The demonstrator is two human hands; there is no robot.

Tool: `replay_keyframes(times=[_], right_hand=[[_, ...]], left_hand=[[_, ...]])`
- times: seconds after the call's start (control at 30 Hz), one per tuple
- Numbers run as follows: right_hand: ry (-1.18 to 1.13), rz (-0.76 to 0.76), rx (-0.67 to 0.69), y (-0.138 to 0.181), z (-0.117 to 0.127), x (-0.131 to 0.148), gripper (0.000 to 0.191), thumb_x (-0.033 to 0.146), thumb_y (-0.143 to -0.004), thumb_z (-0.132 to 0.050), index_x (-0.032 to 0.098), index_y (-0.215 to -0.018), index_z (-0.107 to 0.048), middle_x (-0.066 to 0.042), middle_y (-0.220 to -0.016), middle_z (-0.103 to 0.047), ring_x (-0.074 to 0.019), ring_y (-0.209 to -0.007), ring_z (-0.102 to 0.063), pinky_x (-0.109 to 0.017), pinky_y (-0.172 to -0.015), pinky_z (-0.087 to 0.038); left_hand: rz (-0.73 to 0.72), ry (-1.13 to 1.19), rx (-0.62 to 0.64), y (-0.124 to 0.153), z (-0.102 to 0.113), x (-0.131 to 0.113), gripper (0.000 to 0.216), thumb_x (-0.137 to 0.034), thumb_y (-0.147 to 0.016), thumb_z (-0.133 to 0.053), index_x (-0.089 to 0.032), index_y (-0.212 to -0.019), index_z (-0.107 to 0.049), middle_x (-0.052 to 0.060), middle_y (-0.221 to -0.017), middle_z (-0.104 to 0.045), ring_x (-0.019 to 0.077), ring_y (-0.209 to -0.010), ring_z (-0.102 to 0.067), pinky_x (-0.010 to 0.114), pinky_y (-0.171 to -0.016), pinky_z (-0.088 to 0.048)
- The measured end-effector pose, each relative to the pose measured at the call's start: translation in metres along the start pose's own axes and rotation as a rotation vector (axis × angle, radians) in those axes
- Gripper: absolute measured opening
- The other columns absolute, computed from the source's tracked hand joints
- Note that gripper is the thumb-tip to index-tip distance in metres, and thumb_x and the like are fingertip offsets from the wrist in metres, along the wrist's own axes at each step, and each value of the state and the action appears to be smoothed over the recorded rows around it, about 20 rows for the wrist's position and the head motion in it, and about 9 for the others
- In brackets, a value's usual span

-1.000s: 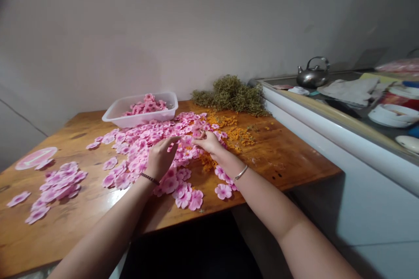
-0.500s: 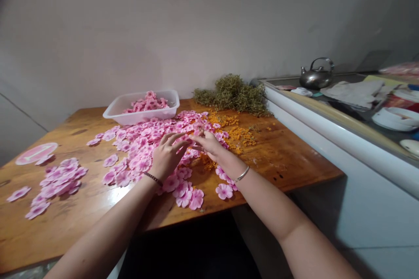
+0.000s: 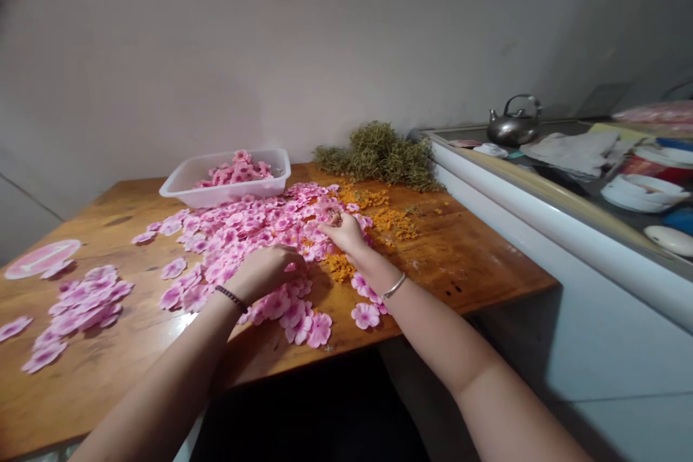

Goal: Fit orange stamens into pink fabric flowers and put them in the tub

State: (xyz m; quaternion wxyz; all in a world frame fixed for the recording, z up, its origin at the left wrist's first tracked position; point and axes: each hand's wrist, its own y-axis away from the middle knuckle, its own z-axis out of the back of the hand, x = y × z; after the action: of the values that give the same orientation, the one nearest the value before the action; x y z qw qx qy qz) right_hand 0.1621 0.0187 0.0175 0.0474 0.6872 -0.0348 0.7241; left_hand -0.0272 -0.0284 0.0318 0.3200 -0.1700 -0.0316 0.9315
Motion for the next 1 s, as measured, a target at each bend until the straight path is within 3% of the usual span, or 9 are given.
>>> replay_keyframes(times=[0.13,0.33,0.47,0.63,0.87,1.0], right_hand=[[-0.014,0.012,0.012,-0.002,0.000,-0.002,0.043,0.034,-0.049,-0.079,0.022,-0.063,-0.041,0.007,-0.057,-0.050,-0.0105,-0.054,-0.048,-0.024,-0.053,-0.040],[-0.071,0.028,0.063,0.003,-0.002,0.001,0.049,0.036,-0.048,-0.082,0.023,-0.061,-0.038,0.006,-0.056,-0.051,-0.0116,-0.057,-0.051,-0.025,-0.058,-0.043],[-0.108,0.038,0.102,0.006,-0.005,0.004,0.054,0.040,-0.045,-0.085,0.023,-0.060,-0.036,0.005,-0.058,-0.053,-0.0131,-0.062,-0.054,-0.027,-0.062,-0.045],[-0.114,0.075,0.117,0.008,-0.007,0.006,0.057,0.045,-0.043,-0.086,0.023,-0.061,-0.038,0.005,-0.061,-0.052,-0.0130,-0.064,-0.054,-0.027,-0.065,-0.046],[-0.126,0.101,0.194,0.013,-0.008,0.007,0.054,0.046,-0.049,-0.085,0.022,-0.067,-0.040,0.004,-0.066,-0.053,-0.0162,-0.072,-0.059,-0.029,-0.067,-0.048],[-0.163,0.135,0.218,0.016,-0.010,0.007,0.054,0.045,-0.052,-0.084,0.022,-0.065,-0.038,0.006,-0.062,-0.050,-0.0129,-0.065,-0.054,-0.027,-0.064,-0.046]], left_hand=[[-0.010,0.027,-0.024,-0.002,-0.005,-0.002,0.017,-0.014,-0.077,-0.063,-0.028,-0.078,-0.073,0.001,-0.081,-0.073,0.0165,-0.071,-0.066,0.024,-0.062,-0.046],[0.237,0.380,-0.396,-0.009,-0.006,-0.005,0.015,-0.029,-0.084,-0.059,-0.019,-0.082,-0.070,0.003,-0.080,-0.073,0.0158,-0.068,-0.064,0.025,-0.063,-0.048],[0.314,0.515,-0.523,-0.014,-0.010,-0.008,0.021,-0.036,-0.083,-0.061,-0.017,-0.080,-0.070,0.003,-0.075,-0.071,0.0149,-0.065,-0.061,0.025,-0.061,-0.048],[0.300,0.445,-0.604,-0.014,-0.014,-0.011,0.018,-0.033,-0.085,-0.060,-0.018,-0.084,-0.070,0.003,-0.078,-0.070,0.0150,-0.068,-0.061,0.026,-0.066,-0.050],[0.151,0.229,-0.762,-0.015,-0.025,-0.005,0.008,-0.024,-0.083,-0.064,-0.019,-0.084,-0.071,0.007,-0.097,-0.068,0.0202,-0.091,-0.064,0.032,-0.080,-0.053],[0.136,0.320,-0.739,-0.017,-0.032,-0.002,0.011,-0.026,-0.085,-0.061,-0.019,-0.087,-0.069,0.009,-0.108,-0.068,0.0209,-0.094,-0.066,0.029,-0.069,-0.055]])
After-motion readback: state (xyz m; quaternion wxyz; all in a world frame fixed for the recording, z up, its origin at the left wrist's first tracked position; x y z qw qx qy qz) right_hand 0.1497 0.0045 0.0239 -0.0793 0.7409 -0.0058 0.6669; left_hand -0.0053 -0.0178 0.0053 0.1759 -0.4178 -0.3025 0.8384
